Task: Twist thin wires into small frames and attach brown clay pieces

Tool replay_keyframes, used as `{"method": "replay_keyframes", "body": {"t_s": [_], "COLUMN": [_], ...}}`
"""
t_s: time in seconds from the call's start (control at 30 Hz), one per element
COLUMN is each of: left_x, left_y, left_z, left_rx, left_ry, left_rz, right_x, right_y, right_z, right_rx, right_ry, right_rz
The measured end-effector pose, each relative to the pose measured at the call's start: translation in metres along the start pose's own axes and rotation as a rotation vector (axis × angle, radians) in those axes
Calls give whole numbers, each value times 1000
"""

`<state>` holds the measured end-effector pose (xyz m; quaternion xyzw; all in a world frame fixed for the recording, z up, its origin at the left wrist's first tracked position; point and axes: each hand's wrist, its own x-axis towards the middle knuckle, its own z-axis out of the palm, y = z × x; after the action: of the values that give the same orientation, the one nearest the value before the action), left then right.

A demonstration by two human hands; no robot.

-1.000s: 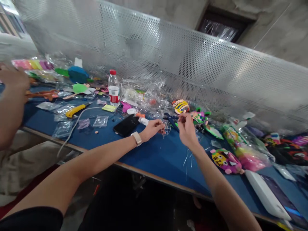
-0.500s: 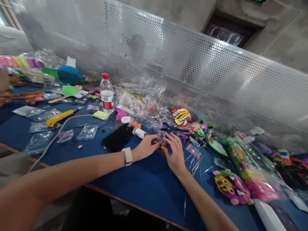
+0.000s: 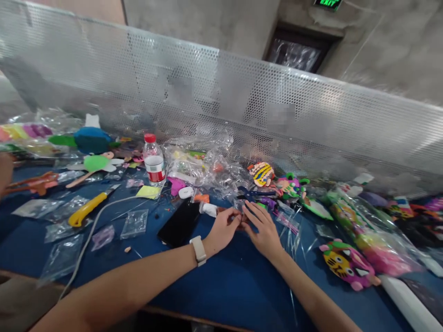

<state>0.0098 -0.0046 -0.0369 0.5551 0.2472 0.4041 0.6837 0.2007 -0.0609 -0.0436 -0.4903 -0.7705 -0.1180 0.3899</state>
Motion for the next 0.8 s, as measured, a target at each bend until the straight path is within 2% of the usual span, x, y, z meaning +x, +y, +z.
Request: {"method": "replay_keyframes", "body": {"t_s": [0.2,0.37,0.47,0.6,0.8], "left_x": [-3,-2,-1,-3,-9], "left_y": [8,15,18,21,23], "left_z": [1,3,1,-1,4], "left_rx": [96,389,432,438,476], "left_ry": [4,-22,-33,-84,-142], "left_rz": [83,177,243,239,277], "right_x": [5,-1,-3,-1,5], "right_y": [-13,-19,-21,-22,-21], "right_z": [-4,-9,-14,-21,-22], "right_rx": [109,264,452,764,761], "right_ry": [30,69,75,29,19], "right_rz": [100,200,302,447,530]}}
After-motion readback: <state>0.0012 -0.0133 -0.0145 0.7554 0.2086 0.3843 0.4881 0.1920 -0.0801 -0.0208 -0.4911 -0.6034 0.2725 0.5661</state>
